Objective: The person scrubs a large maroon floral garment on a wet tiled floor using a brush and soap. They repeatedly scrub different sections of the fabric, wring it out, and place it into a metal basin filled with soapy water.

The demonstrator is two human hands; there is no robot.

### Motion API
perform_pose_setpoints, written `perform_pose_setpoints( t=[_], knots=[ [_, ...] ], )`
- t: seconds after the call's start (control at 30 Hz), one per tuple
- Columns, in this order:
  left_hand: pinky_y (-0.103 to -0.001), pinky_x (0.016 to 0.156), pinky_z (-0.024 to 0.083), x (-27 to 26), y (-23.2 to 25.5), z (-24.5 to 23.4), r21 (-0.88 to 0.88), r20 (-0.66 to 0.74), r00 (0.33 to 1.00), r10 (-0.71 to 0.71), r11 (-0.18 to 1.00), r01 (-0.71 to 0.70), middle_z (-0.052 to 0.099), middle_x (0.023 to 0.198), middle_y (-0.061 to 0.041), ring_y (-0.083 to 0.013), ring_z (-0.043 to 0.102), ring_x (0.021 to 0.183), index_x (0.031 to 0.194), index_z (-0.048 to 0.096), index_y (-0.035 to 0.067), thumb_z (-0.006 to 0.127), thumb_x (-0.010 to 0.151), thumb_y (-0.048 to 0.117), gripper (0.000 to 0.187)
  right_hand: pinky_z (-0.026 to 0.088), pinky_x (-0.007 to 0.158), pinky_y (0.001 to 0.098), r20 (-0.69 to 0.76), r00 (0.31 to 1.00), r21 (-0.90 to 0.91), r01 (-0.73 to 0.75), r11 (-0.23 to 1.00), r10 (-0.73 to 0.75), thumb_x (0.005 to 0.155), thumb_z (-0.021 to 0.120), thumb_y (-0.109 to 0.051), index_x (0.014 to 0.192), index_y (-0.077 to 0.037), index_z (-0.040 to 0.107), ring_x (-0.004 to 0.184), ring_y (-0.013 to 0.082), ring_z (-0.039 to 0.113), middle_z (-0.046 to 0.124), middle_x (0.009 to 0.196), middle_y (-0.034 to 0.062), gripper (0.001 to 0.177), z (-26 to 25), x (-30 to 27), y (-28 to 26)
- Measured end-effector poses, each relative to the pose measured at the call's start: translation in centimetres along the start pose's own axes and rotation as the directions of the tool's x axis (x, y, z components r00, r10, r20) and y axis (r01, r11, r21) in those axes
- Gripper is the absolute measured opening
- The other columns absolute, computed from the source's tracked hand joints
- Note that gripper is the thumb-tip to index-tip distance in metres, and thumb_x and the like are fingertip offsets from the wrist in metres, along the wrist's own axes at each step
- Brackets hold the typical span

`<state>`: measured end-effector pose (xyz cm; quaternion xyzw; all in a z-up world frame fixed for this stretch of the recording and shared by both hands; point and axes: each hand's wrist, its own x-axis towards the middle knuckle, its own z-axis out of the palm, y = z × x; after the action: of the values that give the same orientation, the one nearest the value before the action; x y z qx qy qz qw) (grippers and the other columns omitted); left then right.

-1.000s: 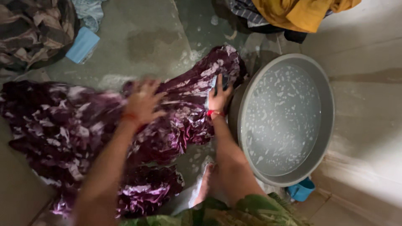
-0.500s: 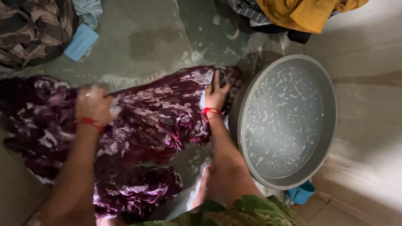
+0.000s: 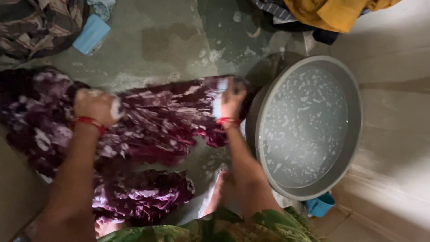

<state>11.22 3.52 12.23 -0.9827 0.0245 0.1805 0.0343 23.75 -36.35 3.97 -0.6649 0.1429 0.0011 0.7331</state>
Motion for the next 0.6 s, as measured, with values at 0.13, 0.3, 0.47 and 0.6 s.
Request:
perform_pose_setpoints(
  t=[0.13, 0.3, 0.47, 0.6],
  knots=[
    [-0.051, 0.115, 0.039, 2.0, 2.8, -2.0, 0.015, 0.164, 0.985, 0.061, 0.998, -0.064, 0.055, 0.149, -0.004, -0.0260, 0.051, 0.136, 0.111, 0.078, 0.021, 0.068, 0.082, 0.065, 0.054, 0.044, 0.111, 0.0505, 0.216, 0.772, -0.870, 0.429, 0.241, -0.597, 0.087, 0.073, -0.010, 0.154, -0.028, 0.049, 0.130, 0.0460, 0.049, 0.045, 0.141, 0.0294, 0.074, -4.3, 0.5, -0.3],
    [-0.054, 0.111, 0.042, 6.1, 12.9, -2.6, -0.117, -0.488, 0.782, 0.387, 0.859, -0.498, 0.064, 0.136, -0.010, -0.0342, 0.057, 0.132, 0.128, 0.075, 0.020, 0.069, 0.068, 0.055, 0.070, 0.047, 0.105, 0.0523, 0.019, 0.927, -0.915, 0.167, 0.367, -0.375, 0.086, 0.074, -0.014, 0.151, -0.031, 0.052, 0.120, 0.0459, 0.053, 0.044, 0.135, 0.0294, 0.071, -0.2, 0.5, -3.7],
    [-0.046, 0.102, 0.048, 3.4, 9.0, -0.3, -0.201, 0.064, 0.957, 0.282, 0.943, -0.264, 0.073, 0.119, -0.006, -0.0273, 0.067, 0.113, 0.116, 0.077, 0.022, 0.072, 0.079, 0.058, 0.052, 0.049, 0.110, 0.0503, 0.663, 0.642, -0.529, 0.766, 0.367, -0.385, 0.084, 0.075, -0.014, 0.144, -0.030, 0.057, 0.129, 0.0451, 0.055, 0.049, 0.143, 0.0240, 0.064, 10.0, -9.3, -0.9],
    [-0.050, 0.103, 0.046, -2.1, 0.4, 2.1, -0.116, -0.009, 1.000, 0.003, 0.993, -0.004, 0.071, 0.125, -0.001, -0.0237, 0.066, 0.117, 0.115, 0.076, 0.029, 0.066, 0.083, 0.063, 0.048, 0.046, 0.112, 0.0515, 0.424, 0.848, -0.801, 0.515, 0.305, -0.319, 0.089, 0.067, -0.010, 0.159, -0.021, 0.049, 0.126, 0.0460, 0.054, 0.041, 0.149, 0.0320, 0.073, 3.5, -5.6, -2.9]
  ],
)
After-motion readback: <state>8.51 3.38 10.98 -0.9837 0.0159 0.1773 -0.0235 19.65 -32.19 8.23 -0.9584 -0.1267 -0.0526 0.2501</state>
